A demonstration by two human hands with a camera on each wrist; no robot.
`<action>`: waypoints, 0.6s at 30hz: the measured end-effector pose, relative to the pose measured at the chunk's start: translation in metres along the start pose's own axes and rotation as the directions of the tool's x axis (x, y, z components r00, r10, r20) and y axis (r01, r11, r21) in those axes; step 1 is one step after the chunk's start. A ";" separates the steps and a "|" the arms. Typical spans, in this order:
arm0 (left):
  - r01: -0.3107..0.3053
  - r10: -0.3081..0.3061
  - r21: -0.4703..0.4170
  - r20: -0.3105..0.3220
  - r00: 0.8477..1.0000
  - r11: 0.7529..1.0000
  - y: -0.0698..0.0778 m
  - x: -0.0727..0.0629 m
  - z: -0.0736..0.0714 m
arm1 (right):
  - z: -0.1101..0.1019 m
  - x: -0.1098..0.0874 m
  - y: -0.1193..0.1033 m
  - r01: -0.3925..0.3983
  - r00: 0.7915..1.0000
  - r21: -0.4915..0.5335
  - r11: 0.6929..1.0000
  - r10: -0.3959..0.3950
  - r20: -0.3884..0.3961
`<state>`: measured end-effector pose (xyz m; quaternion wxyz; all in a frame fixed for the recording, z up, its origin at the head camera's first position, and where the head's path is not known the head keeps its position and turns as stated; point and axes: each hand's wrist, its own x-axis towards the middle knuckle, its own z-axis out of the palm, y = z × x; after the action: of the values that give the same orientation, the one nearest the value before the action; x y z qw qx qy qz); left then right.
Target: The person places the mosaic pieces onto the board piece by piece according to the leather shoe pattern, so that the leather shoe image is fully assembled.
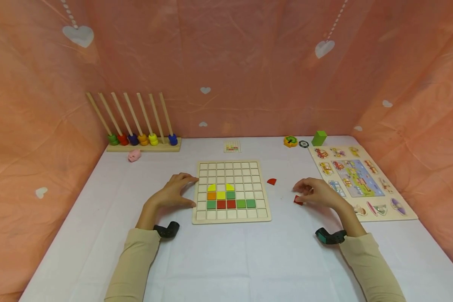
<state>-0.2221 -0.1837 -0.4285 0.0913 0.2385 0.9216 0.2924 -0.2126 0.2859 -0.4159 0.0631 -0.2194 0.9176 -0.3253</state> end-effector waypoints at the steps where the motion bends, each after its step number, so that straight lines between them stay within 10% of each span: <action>1: 0.001 -0.001 0.001 0.001 1.000 1.000 0.000 0.000 0.000 | 0.000 0.000 0.001 -0.013 1.000 -0.001 1.000 0.013 0.006; 18: 0.004 -0.004 0.010 0.005 1.000 1.000 0.001 0.000 0.000 | 0.002 0.000 -0.001 -0.085 0.995 0.012 0.996 0.084 0.060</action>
<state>-0.2221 -0.1830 -0.4278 0.0929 0.2378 0.9233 0.2871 -0.2121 0.2840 -0.4168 0.1056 -0.1896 0.9214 -0.3224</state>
